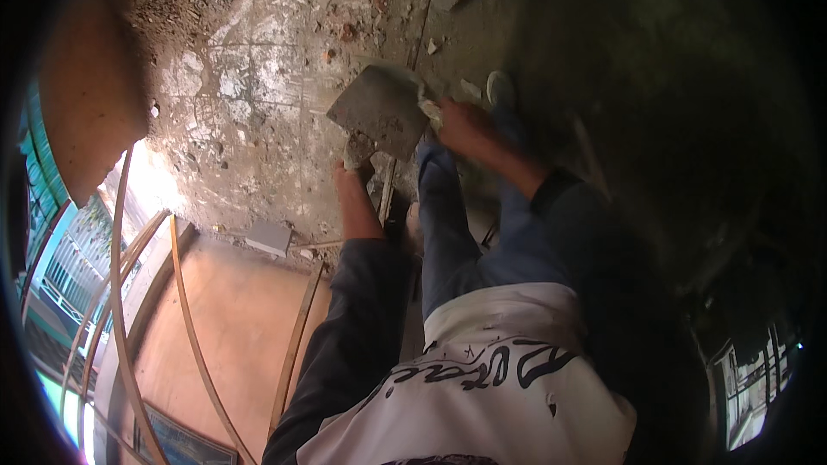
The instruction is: The person uses a pickaxe and a hammer to break up a concrete floor in a construction site. They repeatedly strike the floor with the pickaxe, then use the hammer to break larger chunks into smaller pieces.
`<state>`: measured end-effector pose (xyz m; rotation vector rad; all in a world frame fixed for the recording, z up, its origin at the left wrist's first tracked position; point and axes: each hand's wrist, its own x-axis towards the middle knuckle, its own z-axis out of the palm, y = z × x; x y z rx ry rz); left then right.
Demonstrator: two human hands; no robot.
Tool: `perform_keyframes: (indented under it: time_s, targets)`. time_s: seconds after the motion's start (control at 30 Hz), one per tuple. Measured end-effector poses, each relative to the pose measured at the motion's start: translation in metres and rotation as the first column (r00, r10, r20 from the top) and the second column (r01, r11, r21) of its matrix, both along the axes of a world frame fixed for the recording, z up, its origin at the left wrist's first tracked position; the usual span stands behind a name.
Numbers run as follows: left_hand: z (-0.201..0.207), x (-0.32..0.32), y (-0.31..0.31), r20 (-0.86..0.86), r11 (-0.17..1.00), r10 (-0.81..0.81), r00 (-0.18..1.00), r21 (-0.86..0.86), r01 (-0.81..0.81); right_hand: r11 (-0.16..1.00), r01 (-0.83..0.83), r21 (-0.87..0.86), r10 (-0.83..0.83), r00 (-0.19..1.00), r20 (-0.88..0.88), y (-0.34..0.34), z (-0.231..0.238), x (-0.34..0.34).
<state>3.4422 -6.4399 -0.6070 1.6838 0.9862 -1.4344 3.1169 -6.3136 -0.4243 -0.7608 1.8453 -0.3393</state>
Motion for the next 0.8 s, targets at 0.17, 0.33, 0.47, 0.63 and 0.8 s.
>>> perform_keyframes:
  time_s: [0.17, 0.33, 0.47, 0.63, 0.8]
  targets:
    - [-0.001, 0.007, 0.004, 0.001, 1.0, 0.006, 1.0, 0.005, -0.006, 0.99, -0.099, -0.097, 0.101, 0.995, 0.017, 0.009, -0.004, 0.007]
    - [-0.001, 0.012, 0.005, 0.006, 1.0, -0.005, 1.0, 0.002, 0.005, 0.991, 0.053, -0.121, -0.066, 0.992, -0.104, 0.007, 0.004, 0.012]
    - [-0.005, 0.011, 0.008, 0.0, 1.0, -0.003, 1.0, -0.004, 0.003, 0.985, -0.155, -0.08, 0.163, 0.98, 0.112, 0.001, 0.016, 0.011]
    - [-0.004, 0.017, 0.015, 0.012, 1.0, -0.02, 1.0, 0.006, 0.02, 0.998, 0.052, -0.024, -0.052, 0.999, -0.013, 0.002, 0.012, 0.005]
    - [-0.008, 0.019, 0.016, 0.001, 1.0, -0.002, 1.0, 0.005, 0.002, 0.984, 0.048, -0.171, -0.034, 0.996, 0.085, 0.033, -0.016, 0.026]
